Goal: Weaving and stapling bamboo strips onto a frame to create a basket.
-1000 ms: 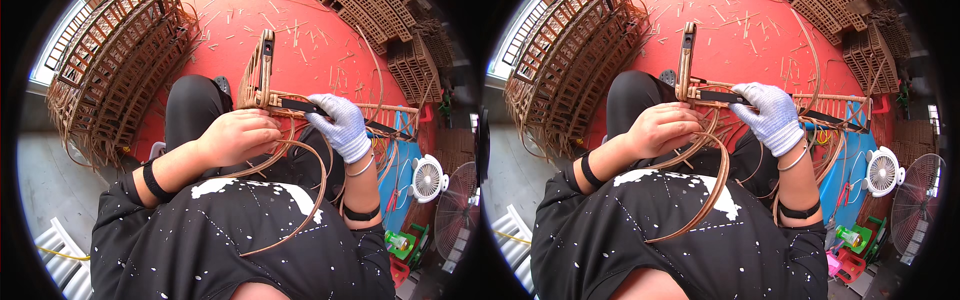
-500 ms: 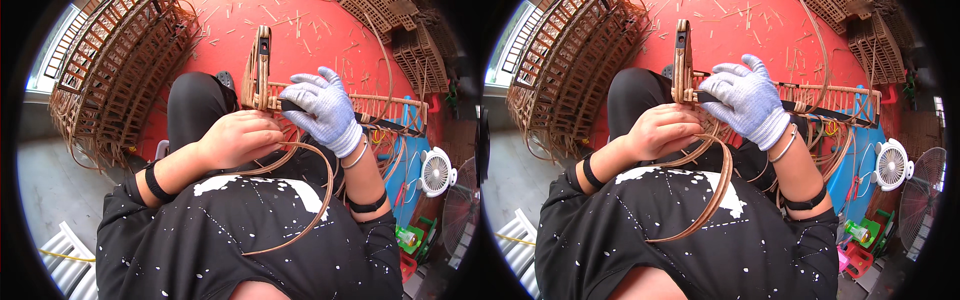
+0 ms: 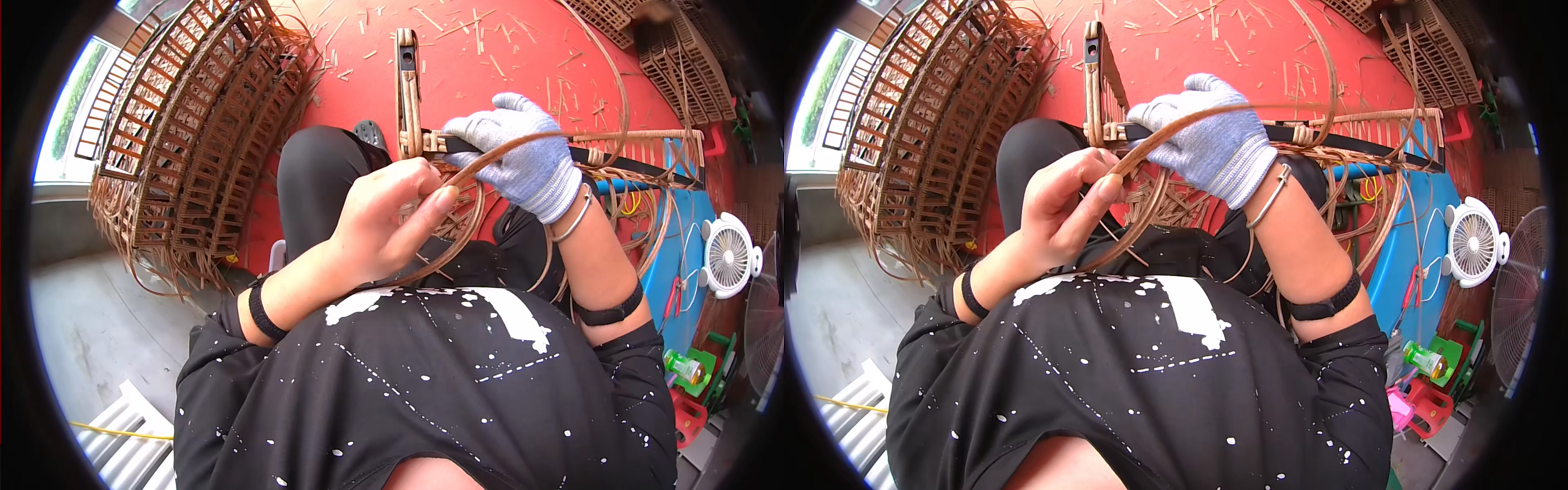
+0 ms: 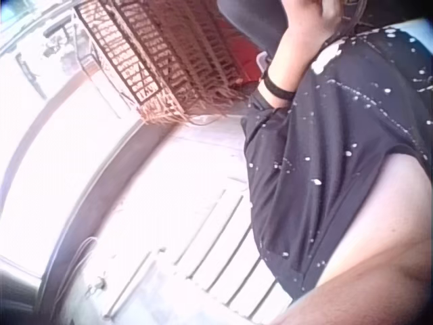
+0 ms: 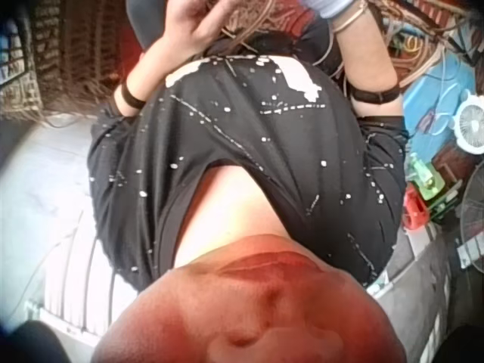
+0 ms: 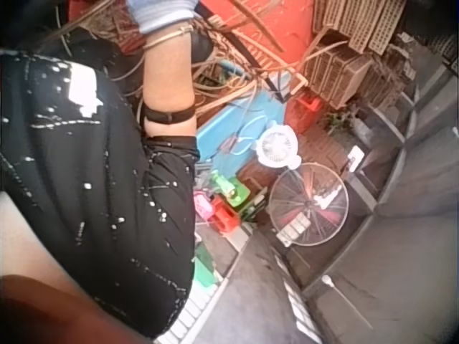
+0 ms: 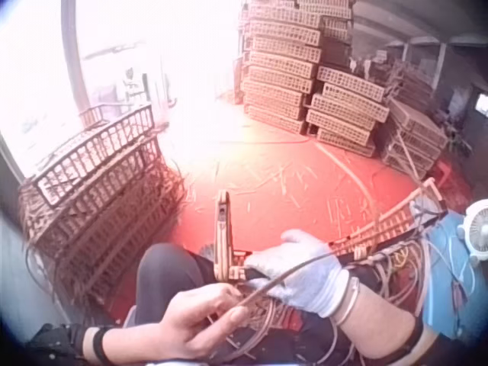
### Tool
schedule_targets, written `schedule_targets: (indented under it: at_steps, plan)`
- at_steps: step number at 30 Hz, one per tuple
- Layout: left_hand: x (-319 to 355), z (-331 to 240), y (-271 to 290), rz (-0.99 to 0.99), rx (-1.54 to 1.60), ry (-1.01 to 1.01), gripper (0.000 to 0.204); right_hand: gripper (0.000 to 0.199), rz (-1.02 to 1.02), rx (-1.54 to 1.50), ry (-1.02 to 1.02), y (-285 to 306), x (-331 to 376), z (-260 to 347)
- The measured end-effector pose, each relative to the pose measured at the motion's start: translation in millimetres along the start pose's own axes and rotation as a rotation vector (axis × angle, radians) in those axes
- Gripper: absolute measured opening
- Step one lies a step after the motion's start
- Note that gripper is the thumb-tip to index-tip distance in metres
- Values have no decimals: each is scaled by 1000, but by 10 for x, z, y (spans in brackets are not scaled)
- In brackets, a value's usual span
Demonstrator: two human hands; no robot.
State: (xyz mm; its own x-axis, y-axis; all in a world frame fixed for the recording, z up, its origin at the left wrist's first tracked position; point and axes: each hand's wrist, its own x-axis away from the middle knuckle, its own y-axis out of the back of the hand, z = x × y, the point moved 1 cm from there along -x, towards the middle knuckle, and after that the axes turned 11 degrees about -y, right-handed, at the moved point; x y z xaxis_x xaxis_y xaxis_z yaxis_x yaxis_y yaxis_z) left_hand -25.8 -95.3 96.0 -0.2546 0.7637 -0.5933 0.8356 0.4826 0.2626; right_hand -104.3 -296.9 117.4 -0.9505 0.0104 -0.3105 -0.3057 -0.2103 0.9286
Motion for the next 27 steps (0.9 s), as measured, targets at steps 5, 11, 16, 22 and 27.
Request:
schedule_targets:
  at_steps: [5, 11, 16, 22, 27]
  plan:
    - [-6, 11, -92, -115, -16, -76, 15, 30, -33, -46, -21, -51, 33, -13]
    - [-1, -37, -100, -107, 0, -76, 14, 28, -62, -89, -3, -30, 68, 20]
    - [0, -8, -94, -76, -59, -115, 15, 28, -11, -25, -10, 19, 17, 78]
    - [-12, 171, -167, 56, -207, -285, 19, 37, -110, -61, -3, 18, 52, 55]
    - [-11, 298, -230, 188, -411, -439, 21, 45, -168, -43, -24, 179, 147, -22]
